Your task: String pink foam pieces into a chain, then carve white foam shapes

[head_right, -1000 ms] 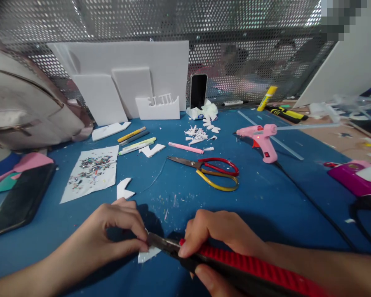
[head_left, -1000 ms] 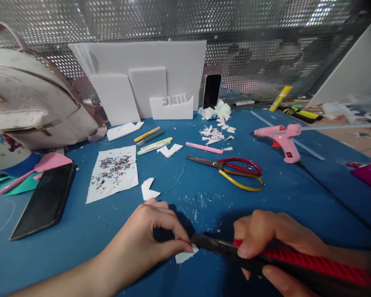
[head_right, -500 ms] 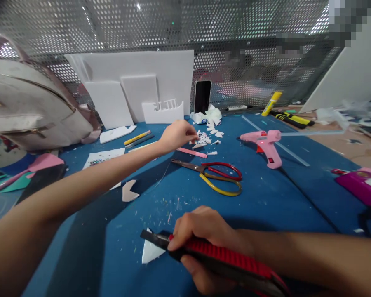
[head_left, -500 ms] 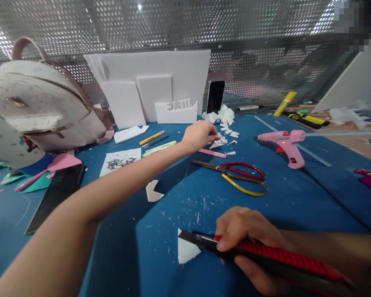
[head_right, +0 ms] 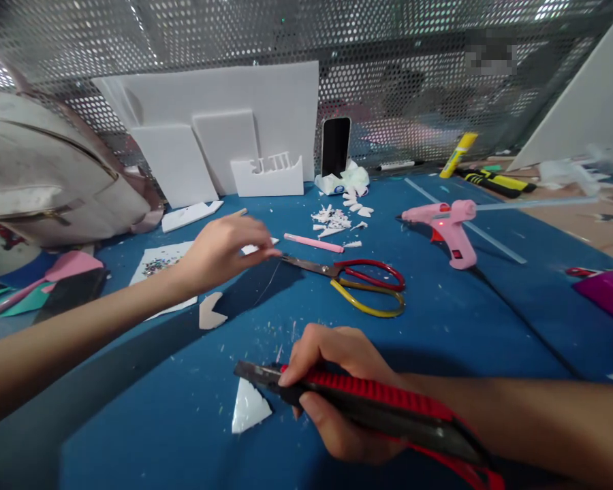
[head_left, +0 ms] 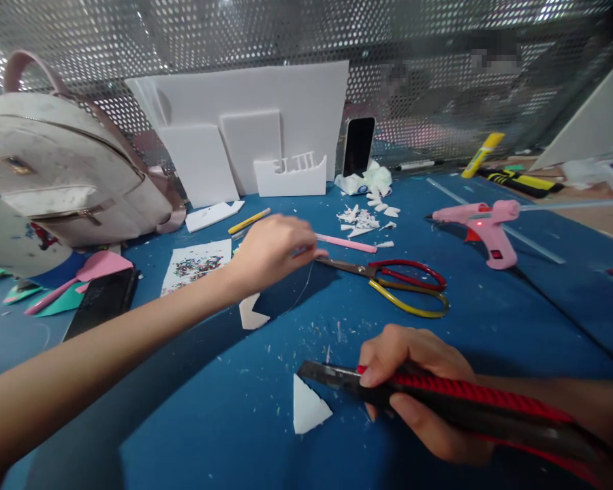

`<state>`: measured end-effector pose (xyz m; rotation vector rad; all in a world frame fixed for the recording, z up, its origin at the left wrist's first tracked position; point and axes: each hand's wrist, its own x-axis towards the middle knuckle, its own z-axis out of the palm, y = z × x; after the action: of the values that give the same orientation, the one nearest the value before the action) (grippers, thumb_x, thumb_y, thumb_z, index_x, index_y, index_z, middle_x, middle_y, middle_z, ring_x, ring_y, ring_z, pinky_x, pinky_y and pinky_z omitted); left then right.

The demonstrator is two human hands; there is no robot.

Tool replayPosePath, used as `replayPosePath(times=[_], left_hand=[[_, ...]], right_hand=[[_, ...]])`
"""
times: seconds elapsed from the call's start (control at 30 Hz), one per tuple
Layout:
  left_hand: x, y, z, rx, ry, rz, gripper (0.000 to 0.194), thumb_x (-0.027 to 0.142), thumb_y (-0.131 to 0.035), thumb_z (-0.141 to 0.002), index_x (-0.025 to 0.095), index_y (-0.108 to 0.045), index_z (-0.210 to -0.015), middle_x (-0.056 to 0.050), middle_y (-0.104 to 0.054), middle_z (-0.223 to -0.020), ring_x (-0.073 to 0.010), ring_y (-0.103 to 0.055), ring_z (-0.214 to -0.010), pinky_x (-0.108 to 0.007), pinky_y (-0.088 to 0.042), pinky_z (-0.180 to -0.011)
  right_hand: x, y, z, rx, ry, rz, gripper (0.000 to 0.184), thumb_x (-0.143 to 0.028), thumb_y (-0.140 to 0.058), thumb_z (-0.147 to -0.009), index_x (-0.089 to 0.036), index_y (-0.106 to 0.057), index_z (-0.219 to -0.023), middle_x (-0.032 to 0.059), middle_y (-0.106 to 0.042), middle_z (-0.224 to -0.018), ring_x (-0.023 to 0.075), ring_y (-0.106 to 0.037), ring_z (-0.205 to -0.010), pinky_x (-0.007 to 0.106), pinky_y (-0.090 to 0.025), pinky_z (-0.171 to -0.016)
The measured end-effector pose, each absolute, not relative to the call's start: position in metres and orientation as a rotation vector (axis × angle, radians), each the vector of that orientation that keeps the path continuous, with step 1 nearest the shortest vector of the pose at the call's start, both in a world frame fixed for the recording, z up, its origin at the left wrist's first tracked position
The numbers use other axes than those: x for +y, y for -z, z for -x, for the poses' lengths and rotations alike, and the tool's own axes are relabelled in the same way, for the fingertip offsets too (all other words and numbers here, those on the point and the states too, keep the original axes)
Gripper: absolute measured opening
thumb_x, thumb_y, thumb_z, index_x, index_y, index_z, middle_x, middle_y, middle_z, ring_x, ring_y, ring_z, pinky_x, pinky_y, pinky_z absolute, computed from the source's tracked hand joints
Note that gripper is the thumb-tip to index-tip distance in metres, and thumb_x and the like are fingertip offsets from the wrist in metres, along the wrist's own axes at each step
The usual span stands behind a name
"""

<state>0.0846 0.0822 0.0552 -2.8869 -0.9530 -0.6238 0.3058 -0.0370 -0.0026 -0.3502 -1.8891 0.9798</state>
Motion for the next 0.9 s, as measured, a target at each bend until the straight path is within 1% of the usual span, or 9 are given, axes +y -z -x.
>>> replayPosePath(times=[0.07,0.13,0.23,0.3,0.4,0.47,0.6,0.77,0.9], left_hand=[[0.054,-0.048,-0.061,-1.005,0.610,3.049,0.031,0.033,-0.056,-0.100,0.014,-0.070,-0.081,-0.006,-0.071,-0.079,-0.0198,-0.065,-0.076,-0.031,-0.045,-0.070],[0.025,-0.038,-0.045,-0.973,0.540,3.152,0.024,0.021,-0.047,-0.103,0.015,-0.070,-0.099,-0.007,-0.073,-0.092,-0.0217,-0.065,-0.086,-0.034,-0.045,-0.077],[-0.014,-0.028,-0.033,-1.044,0.517,3.195,0.033,0.007,-0.038,-0.101,0.017,-0.063,-0.119,-0.009,-0.071,-0.114,-0.0237,-0.062,-0.099,-0.040,-0.042,-0.088],[-0.033,-0.027,-0.034,-1.095,0.549,3.315,0.036,0.008,-0.042,-0.101,0.020,-0.057,-0.131,-0.008,-0.066,-0.124,-0.0231,-0.059,-0.110,-0.040,-0.039,-0.098],[-0.049,-0.031,-0.041,-1.141,0.447,3.519,0.046,0.018,-0.060,-0.097,0.024,-0.048,-0.141,-0.007,-0.060,-0.130,-0.0223,-0.054,-0.118,-0.037,-0.037,-0.104],[-0.053,-0.033,-0.046,-1.148,0.346,3.595,0.047,0.022,-0.069,-0.092,0.025,-0.052,-0.136,-0.005,-0.061,-0.125,-0.0223,-0.054,-0.114,-0.036,-0.038,-0.101],[-0.054,-0.028,-0.052,-1.266,0.393,3.549,0.030,0.020,-0.074,-0.088,0.024,-0.063,-0.116,-0.002,-0.064,-0.105,-0.0211,-0.057,-0.098,-0.037,-0.037,-0.096],[-0.058,-0.016,-0.055,-1.588,0.694,3.326,0.030,0.006,-0.064,-0.088,0.024,-0.057,-0.112,0.003,-0.062,-0.087,-0.0176,-0.056,-0.085,-0.036,-0.037,-0.091],[-0.060,-0.015,-0.056,-1.644,0.688,3.229,0.031,0.008,-0.063,-0.089,0.025,-0.054,-0.113,0.005,-0.062,-0.083,-0.0180,-0.055,-0.084,-0.036,-0.039,-0.087]], right_hand=[[-0.039,0.003,-0.306,-1.875,-0.974,0.309,0.025,-0.016,-0.055,-0.080,-0.020,-0.057,-0.105,-0.0027,-0.060,-0.066,0.0101,-0.060,-0.048,0.020,-0.044,-0.047],[-0.045,0.003,-0.305,-1.883,-0.916,0.300,0.019,-0.022,-0.053,-0.086,-0.020,-0.057,-0.105,-0.0010,-0.060,-0.066,0.0121,-0.059,-0.049,0.023,-0.045,-0.049],[-0.054,0.004,-0.303,-1.910,-0.810,0.335,0.015,-0.031,-0.051,-0.094,-0.024,-0.058,-0.104,-0.0002,-0.061,-0.064,0.0159,-0.060,-0.053,0.028,-0.049,-0.054],[-0.059,0.004,-0.303,-1.930,-0.796,0.295,0.015,-0.035,-0.053,-0.094,-0.026,-0.057,-0.105,-0.0015,-0.061,-0.063,0.0161,-0.059,-0.052,0.029,-0.049,-0.055],[-0.059,0.005,-0.305,-1.924,-0.797,0.235,0.017,-0.035,-0.052,-0.094,-0.025,-0.058,-0.107,-0.0019,-0.060,-0.064,0.0142,-0.056,-0.048,0.028,-0.046,-0.052],[-0.058,0.004,-0.307,-1.881,-0.778,0.283,0.018,-0.034,-0.049,-0.094,-0.023,-0.060,-0.103,-0.0003,-0.059,-0.065,0.0143,-0.058,-0.052,0.028,-0.046,-0.053],[-0.053,-0.002,-0.312,-1.865,-0.776,0.459,0.009,-0.025,-0.057,-0.089,-0.022,-0.062,-0.096,0.0023,-0.063,-0.068,0.0157,-0.063,-0.061,0.028,-0.047,-0.056],[-0.042,-0.006,-0.310,-1.856,-0.939,0.333,0.018,-0.020,-0.054,-0.088,-0.021,-0.056,-0.106,-0.0019,-0.057,-0.064,0.0111,-0.057,-0.048,0.022,-0.043,-0.046],[-0.034,-0.006,-0.313,-1.879,-0.867,0.393,0.027,-0.011,-0.055,-0.082,-0.021,-0.056,-0.107,-0.0018,-0.059,-0.067,0.0115,-0.059,-0.050,0.023,-0.045,-0.047]])
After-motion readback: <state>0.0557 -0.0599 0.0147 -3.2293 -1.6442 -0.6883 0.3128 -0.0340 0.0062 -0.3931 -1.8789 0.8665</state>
